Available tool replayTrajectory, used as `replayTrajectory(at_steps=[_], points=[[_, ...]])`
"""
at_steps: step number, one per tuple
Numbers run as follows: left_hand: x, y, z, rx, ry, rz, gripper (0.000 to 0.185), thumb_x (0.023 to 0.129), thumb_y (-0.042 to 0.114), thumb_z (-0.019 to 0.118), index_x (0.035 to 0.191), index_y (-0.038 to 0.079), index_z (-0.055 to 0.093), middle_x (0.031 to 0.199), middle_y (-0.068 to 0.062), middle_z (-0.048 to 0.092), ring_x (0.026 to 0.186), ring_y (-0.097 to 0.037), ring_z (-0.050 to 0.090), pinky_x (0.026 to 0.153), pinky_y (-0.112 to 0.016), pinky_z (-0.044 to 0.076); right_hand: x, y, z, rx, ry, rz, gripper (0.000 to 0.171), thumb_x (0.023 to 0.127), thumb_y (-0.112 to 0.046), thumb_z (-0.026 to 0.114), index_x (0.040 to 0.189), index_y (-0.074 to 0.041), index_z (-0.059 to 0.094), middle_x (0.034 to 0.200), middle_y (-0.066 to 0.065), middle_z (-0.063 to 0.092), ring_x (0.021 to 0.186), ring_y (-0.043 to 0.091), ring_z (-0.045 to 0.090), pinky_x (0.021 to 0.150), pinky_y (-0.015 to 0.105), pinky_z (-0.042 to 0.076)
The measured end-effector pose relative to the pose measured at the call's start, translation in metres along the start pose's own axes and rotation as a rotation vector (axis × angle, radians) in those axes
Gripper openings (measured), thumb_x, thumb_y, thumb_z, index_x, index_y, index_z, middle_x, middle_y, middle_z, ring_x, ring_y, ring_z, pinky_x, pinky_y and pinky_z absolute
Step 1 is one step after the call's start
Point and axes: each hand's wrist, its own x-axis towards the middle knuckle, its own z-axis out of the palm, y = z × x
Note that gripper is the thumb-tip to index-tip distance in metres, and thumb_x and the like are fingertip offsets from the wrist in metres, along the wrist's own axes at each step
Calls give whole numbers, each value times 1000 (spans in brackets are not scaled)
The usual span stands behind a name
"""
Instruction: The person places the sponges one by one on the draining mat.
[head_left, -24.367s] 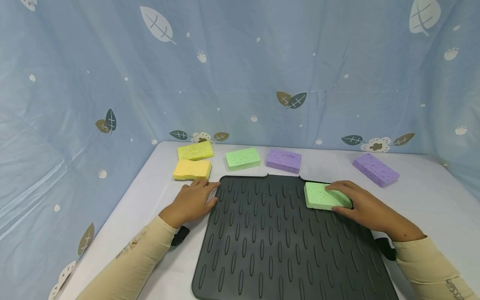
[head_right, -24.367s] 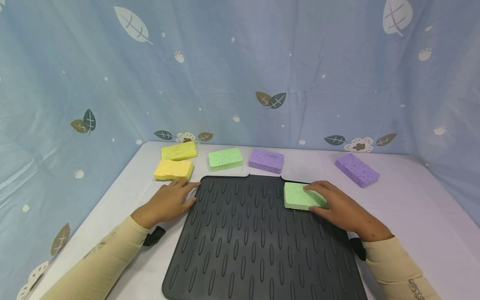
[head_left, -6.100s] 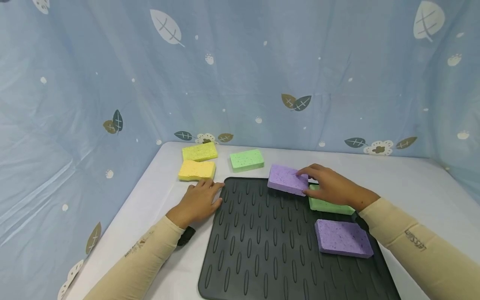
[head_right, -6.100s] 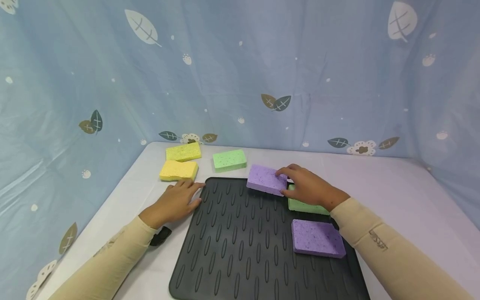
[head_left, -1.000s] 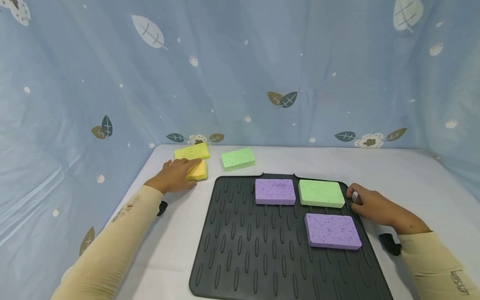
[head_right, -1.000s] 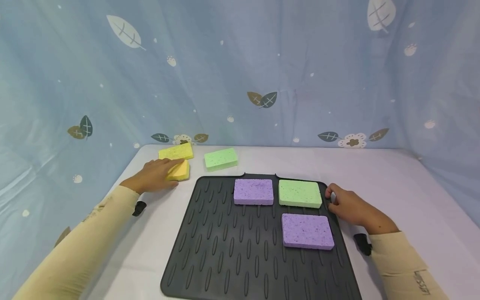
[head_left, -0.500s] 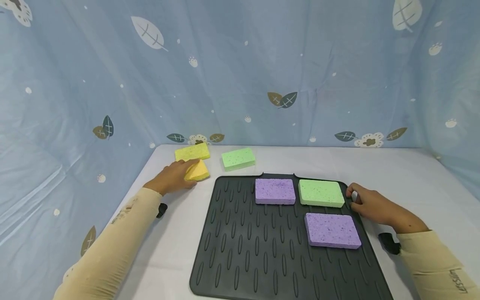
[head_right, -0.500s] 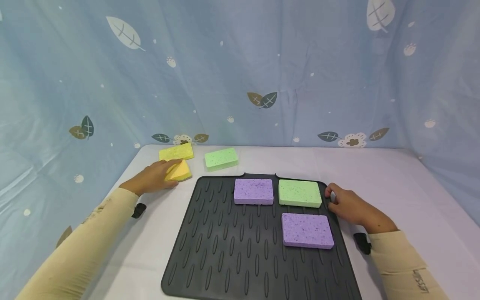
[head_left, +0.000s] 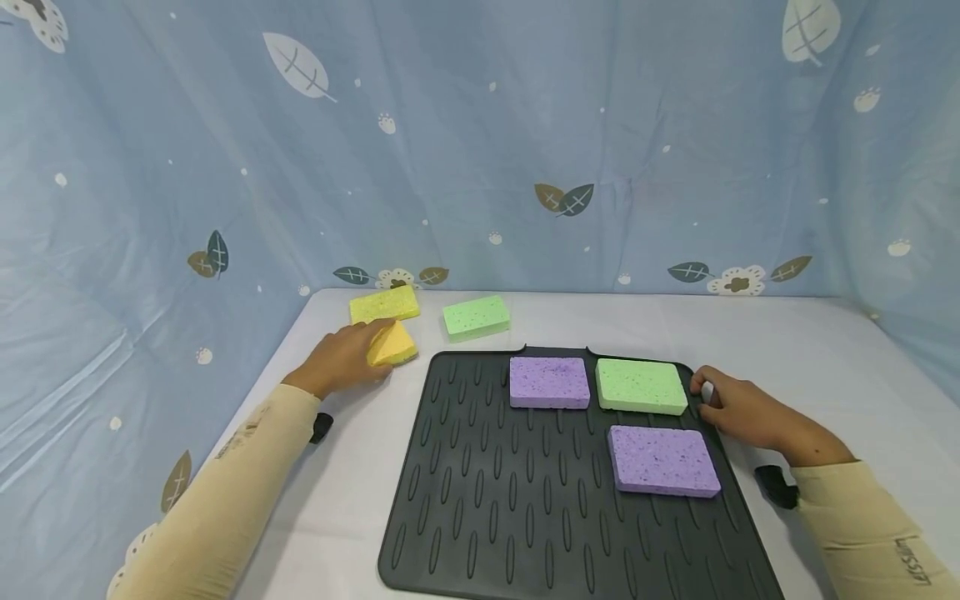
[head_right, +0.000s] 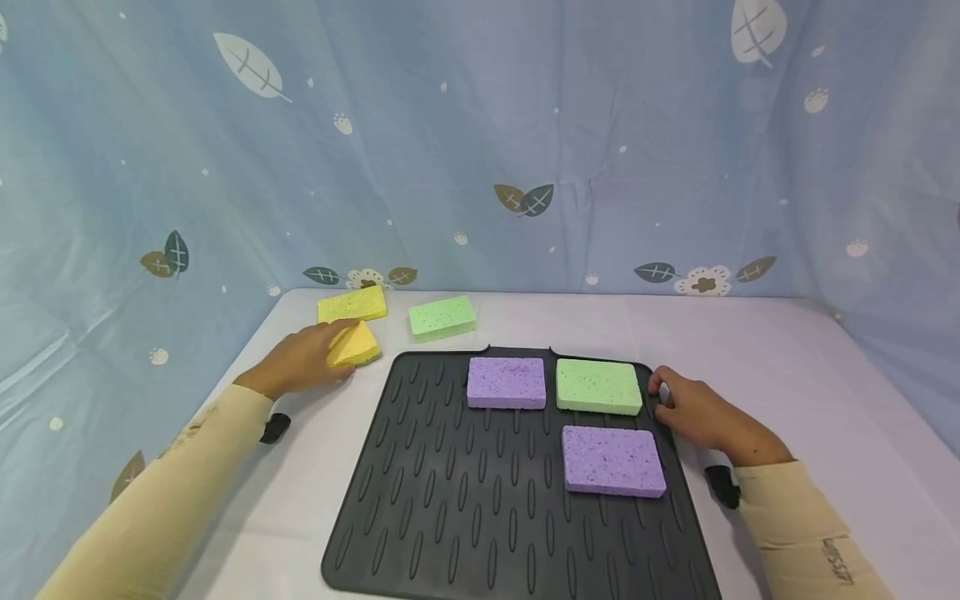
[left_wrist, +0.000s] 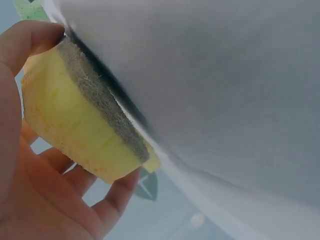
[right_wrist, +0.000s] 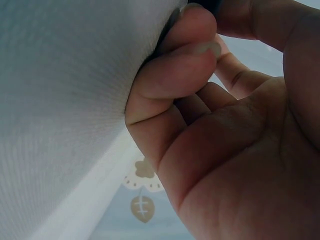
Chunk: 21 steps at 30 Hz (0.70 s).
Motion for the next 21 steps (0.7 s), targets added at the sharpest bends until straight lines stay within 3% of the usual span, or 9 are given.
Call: replayTrajectory(at_steps=[4, 12, 21], points=[[-6, 2, -1, -7, 31, 11, 82, 84, 34, 76, 154, 16, 38, 134, -21, 60, 108, -33, 59, 89, -55, 47, 0, -1, 0, -2, 3, 6, 27, 91, -2, 55, 116, 1, 46, 76, 5, 53, 65, 18, 48, 55, 32, 39], [-17, 13, 0, 6, 116, 105, 79, 79, 36, 77, 150, 20, 45, 140, -16, 59, 112, -31, 60, 87, -54, 48, 1, 0, 0, 5, -7, 17, 28, 92, -2, 54, 118, 2, 46, 75, 5, 53, 65, 17, 48, 54, 31, 40], [-27, 35, -1, 82, 141, 181, 74, 77, 35, 74, 145, 20, 49, 120, -14, 65, 104, -28, 61, 85, -52, 48, 1, -1, -1, 10, -13, 20, 28, 92, -3, 53, 119, 3, 46, 75, 5, 52, 65, 17, 49, 53, 31, 40]])
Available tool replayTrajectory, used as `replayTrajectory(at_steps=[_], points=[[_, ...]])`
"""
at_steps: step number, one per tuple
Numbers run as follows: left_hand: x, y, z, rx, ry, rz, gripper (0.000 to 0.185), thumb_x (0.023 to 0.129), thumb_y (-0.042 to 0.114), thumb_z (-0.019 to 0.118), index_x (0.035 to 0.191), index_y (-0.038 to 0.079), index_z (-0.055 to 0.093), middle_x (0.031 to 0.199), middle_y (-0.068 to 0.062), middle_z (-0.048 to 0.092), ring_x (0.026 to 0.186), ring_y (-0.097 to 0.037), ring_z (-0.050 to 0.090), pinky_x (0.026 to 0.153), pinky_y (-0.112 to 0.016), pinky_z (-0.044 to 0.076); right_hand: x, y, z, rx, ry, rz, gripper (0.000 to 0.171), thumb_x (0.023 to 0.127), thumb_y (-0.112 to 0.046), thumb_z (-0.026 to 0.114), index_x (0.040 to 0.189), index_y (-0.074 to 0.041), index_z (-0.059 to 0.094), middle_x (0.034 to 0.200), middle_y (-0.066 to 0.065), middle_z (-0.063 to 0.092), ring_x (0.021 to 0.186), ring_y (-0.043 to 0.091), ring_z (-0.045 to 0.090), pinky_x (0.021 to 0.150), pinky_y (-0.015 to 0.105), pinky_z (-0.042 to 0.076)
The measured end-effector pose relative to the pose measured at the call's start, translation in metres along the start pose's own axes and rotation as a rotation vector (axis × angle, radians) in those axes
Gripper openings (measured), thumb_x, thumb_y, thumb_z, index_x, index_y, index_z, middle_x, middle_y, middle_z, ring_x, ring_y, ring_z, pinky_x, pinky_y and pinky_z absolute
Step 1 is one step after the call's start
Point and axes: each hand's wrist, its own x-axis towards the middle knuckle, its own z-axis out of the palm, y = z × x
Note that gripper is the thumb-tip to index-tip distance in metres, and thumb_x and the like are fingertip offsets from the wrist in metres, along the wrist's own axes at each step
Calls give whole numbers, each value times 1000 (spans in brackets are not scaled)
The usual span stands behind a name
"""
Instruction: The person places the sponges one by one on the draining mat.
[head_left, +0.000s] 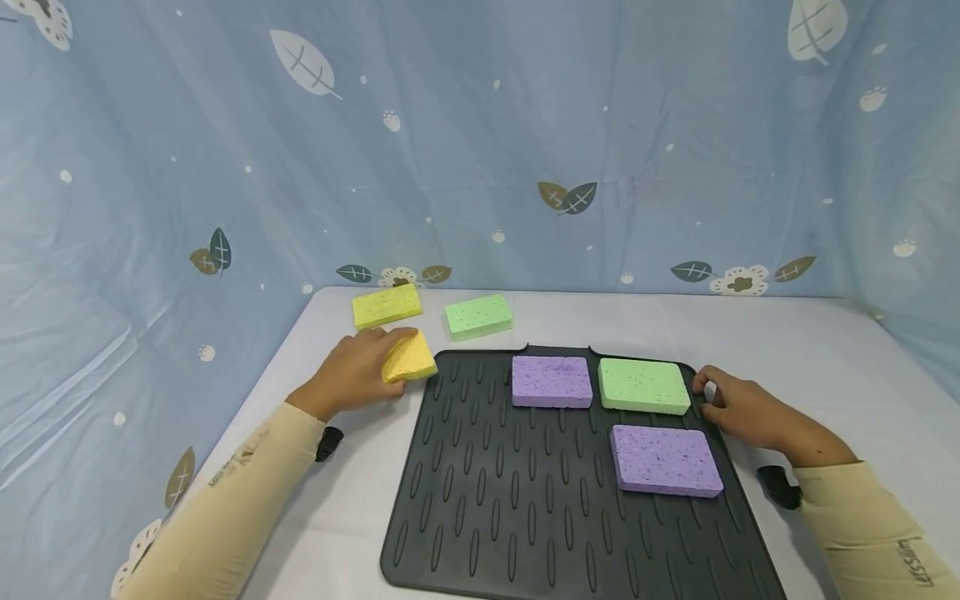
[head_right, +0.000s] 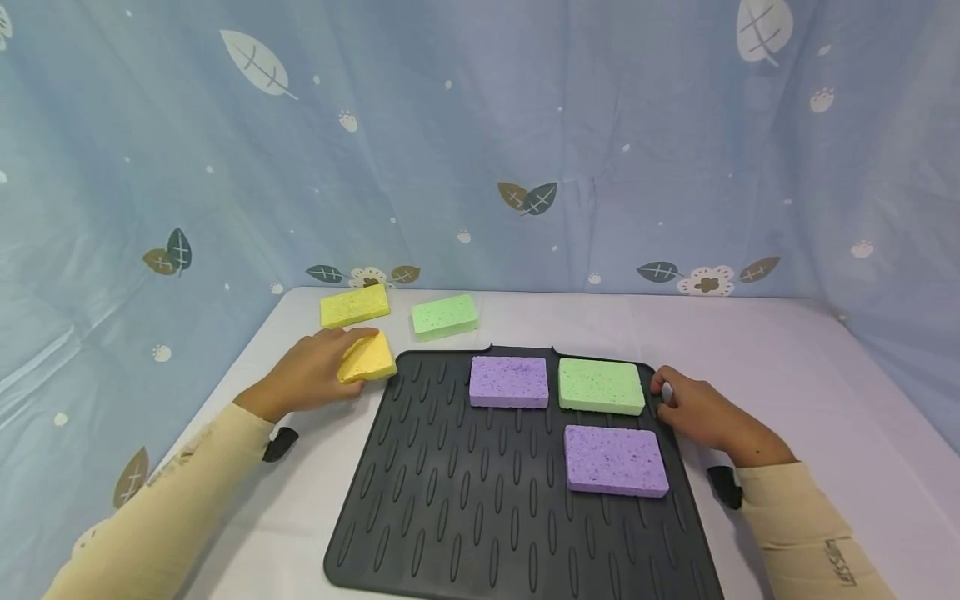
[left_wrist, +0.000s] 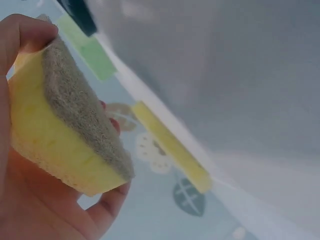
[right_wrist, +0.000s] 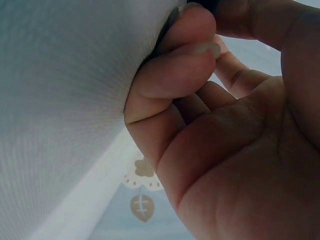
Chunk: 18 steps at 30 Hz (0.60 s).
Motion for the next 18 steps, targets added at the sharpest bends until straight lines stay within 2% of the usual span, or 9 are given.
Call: replayTrajectory(at_steps=[12, 18], points=[[-4, 32, -5, 31, 80, 133, 70, 77, 34, 74, 142, 22, 51, 104, -7, 65, 90, -22, 58, 76, -42, 46, 0, 2, 2, 7, 11, -23, 27, 92, -3, 52, 118, 2, 46, 74, 4, 52, 64, 16, 48, 52, 30, 39], [-5, 51, -8, 33, 87, 187, 72, 77, 34, 75, 144, 23, 49, 105, -5, 63, 88, -19, 55, 74, -38, 44, 0, 2, 1, 4, 14, -22, 28, 92, -3, 53, 118, 3, 47, 74, 4, 52, 64, 17, 48, 52, 30, 39]])
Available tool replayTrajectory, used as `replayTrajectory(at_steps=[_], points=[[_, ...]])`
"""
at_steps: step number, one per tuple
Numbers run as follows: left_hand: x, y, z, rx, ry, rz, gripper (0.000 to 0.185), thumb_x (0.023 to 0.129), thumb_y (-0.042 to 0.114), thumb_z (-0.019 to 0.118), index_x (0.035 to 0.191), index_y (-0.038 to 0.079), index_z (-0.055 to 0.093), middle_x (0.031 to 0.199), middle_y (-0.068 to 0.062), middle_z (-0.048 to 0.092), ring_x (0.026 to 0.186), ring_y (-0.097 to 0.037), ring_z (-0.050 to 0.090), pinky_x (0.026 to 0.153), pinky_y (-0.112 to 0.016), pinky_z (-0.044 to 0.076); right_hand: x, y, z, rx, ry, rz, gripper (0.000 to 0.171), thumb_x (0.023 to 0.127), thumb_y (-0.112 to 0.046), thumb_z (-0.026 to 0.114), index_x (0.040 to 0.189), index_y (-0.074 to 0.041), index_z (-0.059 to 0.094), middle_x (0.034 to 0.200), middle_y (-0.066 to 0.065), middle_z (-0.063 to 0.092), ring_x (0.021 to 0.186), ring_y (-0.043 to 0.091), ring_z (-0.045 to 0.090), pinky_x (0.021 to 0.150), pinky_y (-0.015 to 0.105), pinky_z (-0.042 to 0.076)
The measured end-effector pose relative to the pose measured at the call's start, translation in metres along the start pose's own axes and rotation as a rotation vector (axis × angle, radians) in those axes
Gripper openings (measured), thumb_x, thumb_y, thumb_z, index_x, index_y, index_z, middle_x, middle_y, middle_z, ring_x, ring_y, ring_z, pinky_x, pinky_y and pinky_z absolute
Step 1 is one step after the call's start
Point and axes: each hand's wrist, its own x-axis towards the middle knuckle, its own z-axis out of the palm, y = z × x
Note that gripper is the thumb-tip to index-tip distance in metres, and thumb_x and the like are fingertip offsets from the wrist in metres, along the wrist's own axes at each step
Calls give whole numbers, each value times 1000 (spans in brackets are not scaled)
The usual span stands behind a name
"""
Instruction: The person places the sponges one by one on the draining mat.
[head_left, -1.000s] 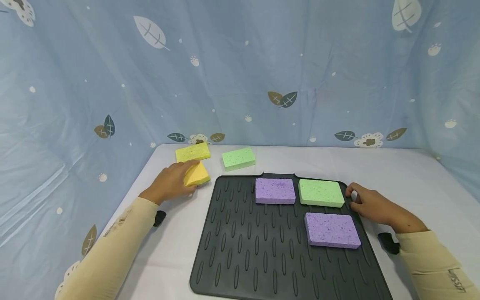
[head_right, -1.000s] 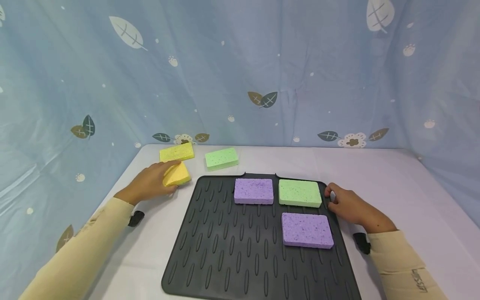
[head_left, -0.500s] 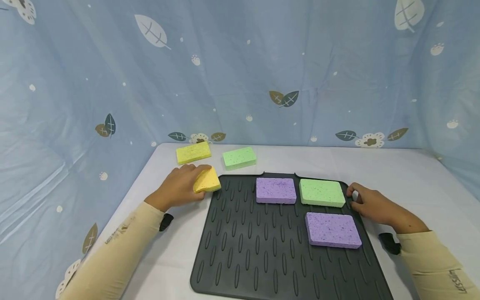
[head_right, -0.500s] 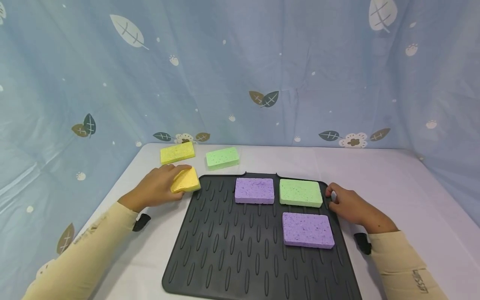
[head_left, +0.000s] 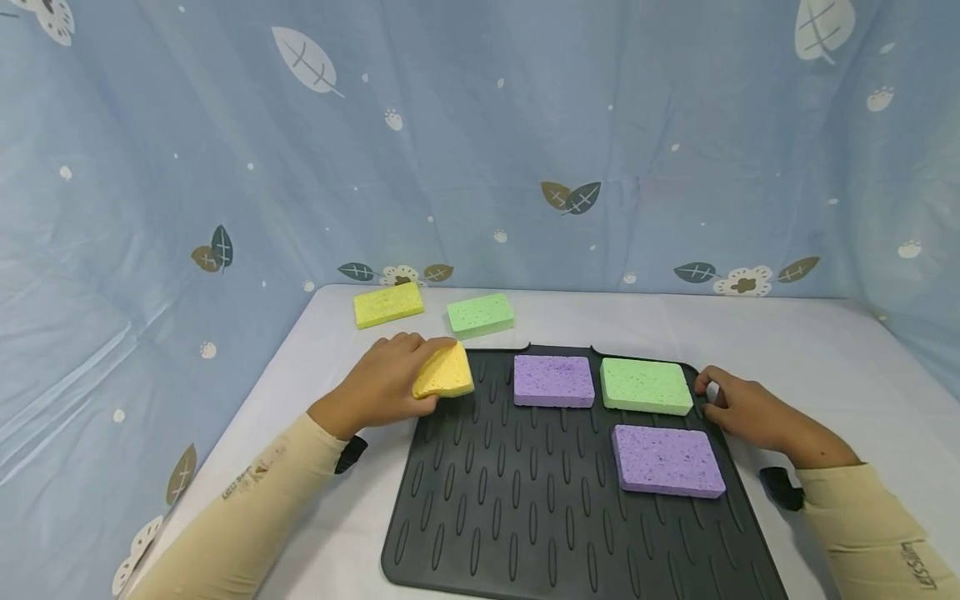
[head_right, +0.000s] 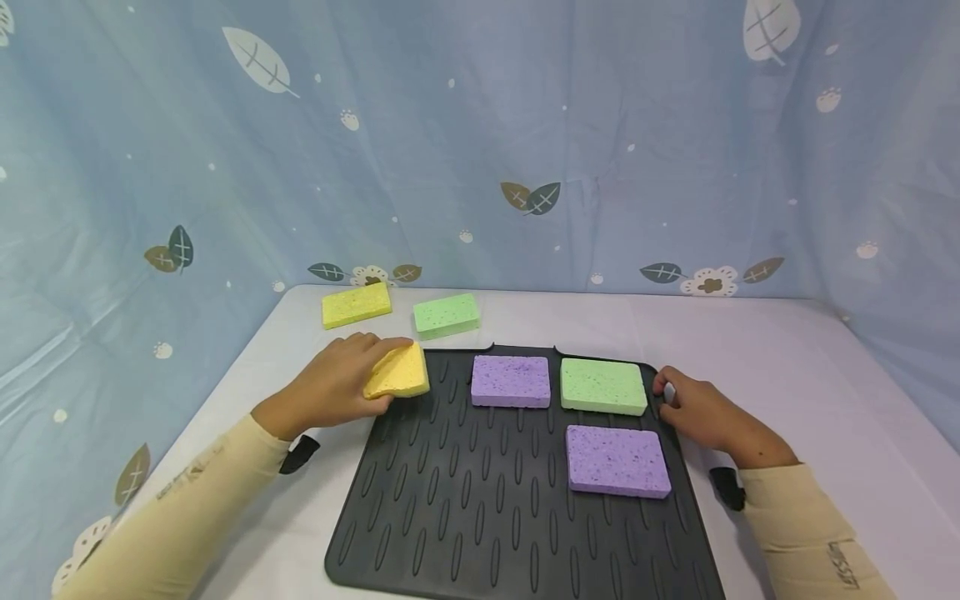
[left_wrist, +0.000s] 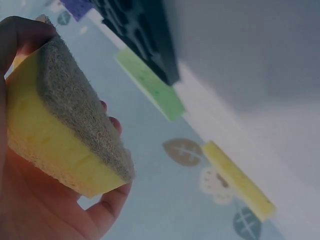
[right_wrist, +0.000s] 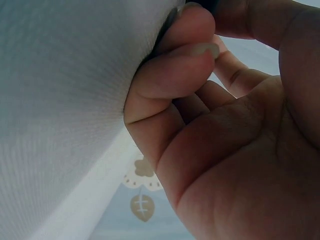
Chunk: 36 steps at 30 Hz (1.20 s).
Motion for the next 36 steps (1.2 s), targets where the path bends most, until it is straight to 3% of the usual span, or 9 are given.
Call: replayTrajectory(at_steps=[14, 19, 27, 36], points=[[9, 35, -6, -19, -23, 151, 67, 82, 35, 71, 144, 23, 49, 102, 1, 59, 91, -14, 53, 76, -34, 41, -1, 1, 1, 12, 6, 5, 28, 91, -4, 52, 119, 3, 47, 73, 4, 51, 63, 17, 48, 52, 30, 39], [14, 45, -2, -37, -30, 187, 68, 82, 36, 70, 145, 24, 47, 102, 2, 58, 90, -12, 51, 74, -32, 38, 0, 2, 2, 7, 11, 2, 28, 91, -3, 53, 118, 3, 47, 72, 4, 51, 62, 16, 47, 52, 30, 39], [22, 61, 0, -40, -50, 238, 69, 84, 38, 71, 146, 24, 46, 107, 0, 60, 95, -14, 54, 85, -38, 46, 1, 2, 1, 1, 14, 5, 27, 92, -2, 53, 118, 3, 47, 73, 4, 51, 63, 17, 47, 52, 30, 39], [30, 78, 8, -41, -96, 277, 71, 85, 43, 72, 148, 24, 44, 107, 1, 59, 95, -12, 52, 80, -33, 40, 1, 0, 0, 4, 2, 17, 28, 91, -3, 53, 118, 3, 47, 74, 5, 51, 64, 17, 48, 53, 31, 40]])
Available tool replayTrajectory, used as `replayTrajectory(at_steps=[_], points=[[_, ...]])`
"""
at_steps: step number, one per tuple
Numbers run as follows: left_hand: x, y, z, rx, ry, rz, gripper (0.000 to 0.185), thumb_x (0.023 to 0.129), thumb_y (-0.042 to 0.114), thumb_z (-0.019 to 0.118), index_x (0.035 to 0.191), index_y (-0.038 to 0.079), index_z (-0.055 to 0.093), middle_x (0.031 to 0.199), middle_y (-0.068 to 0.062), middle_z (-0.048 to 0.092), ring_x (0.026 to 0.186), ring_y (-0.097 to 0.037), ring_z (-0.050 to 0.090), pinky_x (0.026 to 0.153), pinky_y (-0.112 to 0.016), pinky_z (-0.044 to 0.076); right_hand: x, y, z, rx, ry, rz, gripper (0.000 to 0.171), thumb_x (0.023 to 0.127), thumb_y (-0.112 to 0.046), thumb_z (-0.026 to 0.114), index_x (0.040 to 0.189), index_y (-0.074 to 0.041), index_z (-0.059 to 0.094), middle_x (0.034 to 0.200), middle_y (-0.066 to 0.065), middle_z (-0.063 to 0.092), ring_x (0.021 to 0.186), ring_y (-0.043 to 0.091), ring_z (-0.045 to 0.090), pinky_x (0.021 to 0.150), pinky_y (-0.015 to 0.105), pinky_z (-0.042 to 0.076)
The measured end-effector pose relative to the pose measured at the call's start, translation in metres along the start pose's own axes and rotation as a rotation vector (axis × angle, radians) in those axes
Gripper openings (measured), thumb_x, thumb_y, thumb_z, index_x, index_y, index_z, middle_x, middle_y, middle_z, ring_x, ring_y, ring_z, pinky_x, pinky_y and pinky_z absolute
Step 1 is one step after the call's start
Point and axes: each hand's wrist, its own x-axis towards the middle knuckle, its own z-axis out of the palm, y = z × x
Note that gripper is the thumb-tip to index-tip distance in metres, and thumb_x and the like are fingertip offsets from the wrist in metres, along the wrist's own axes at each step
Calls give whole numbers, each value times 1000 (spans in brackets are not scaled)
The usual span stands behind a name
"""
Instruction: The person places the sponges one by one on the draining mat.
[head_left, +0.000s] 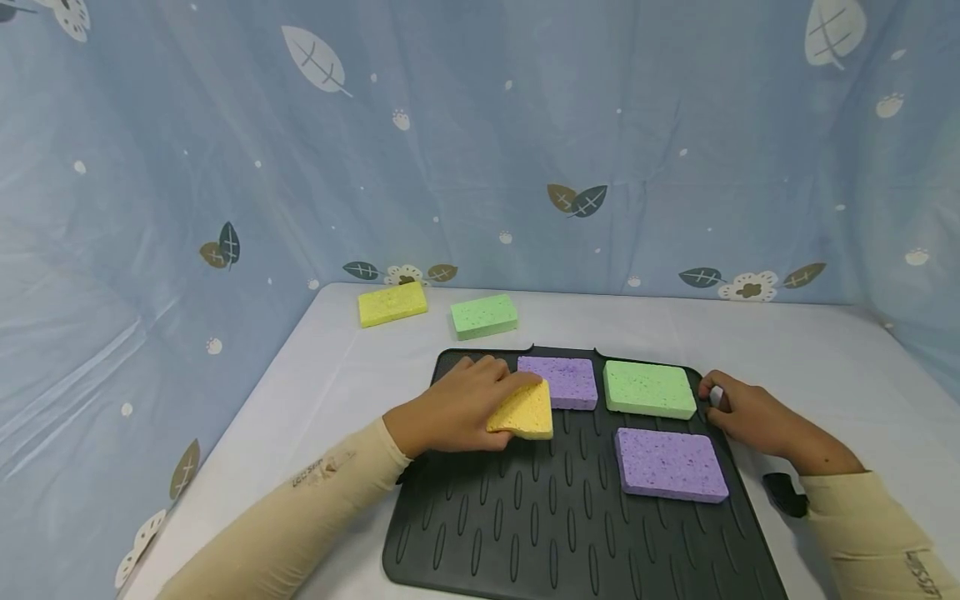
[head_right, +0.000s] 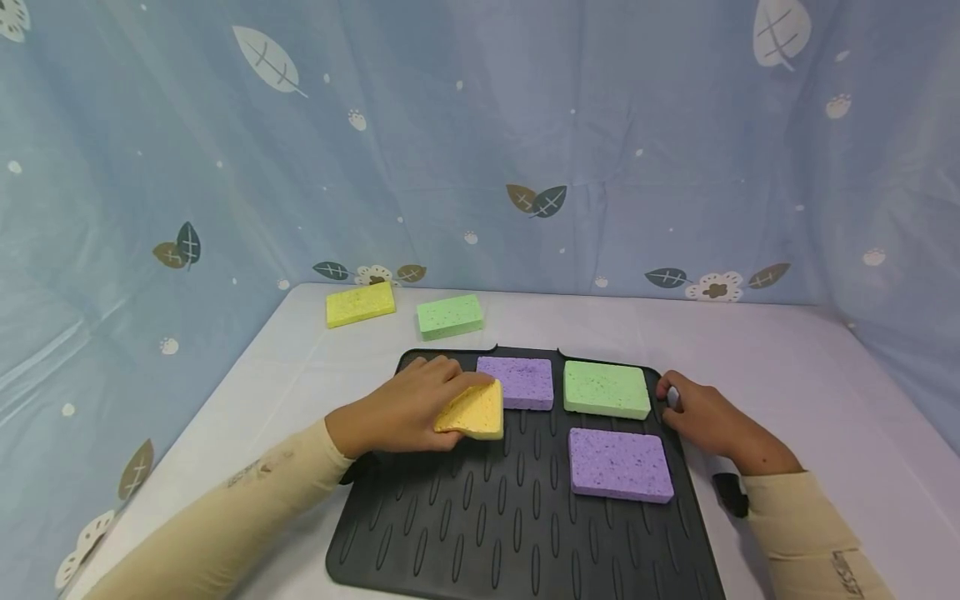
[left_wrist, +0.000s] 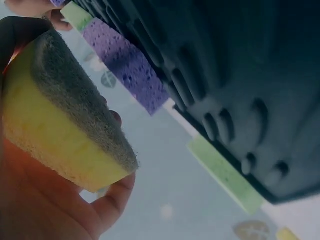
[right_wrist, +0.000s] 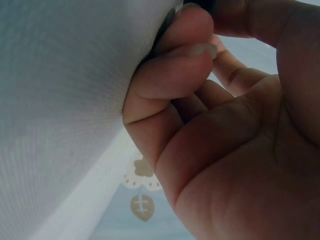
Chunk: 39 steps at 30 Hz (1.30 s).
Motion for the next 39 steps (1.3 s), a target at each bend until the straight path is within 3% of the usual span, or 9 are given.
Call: replayTrajectory(at_steps=[16, 23, 39], points=[[23, 21, 8, 16, -1, 58, 71, 84, 46, 71, 147, 26, 43, 103, 5, 56, 90, -9, 48, 77, -30, 37, 0, 2, 1, -2, 0, 4, 29, 91, -3, 53, 118, 2, 46, 74, 5, 51, 64, 17, 48, 53, 31, 39], [30, 30, 12, -1, -59, 64, 73, 88, 52, 69, 150, 28, 41, 112, 6, 61, 97, -8, 55, 76, -30, 42, 0, 1, 1, -4, 11, -10, 28, 91, -4, 53, 118, 2, 47, 74, 5, 51, 64, 17, 48, 53, 31, 39], [39, 43, 21, -34, -166, 88, 75, 89, 59, 66, 152, 30, 39, 128, 4, 64, 116, -12, 61, 95, -40, 50, 1, 1, 2, -17, 21, -10, 27, 92, -5, 53, 118, 2, 47, 76, 5, 51, 64, 18, 47, 53, 32, 39]])
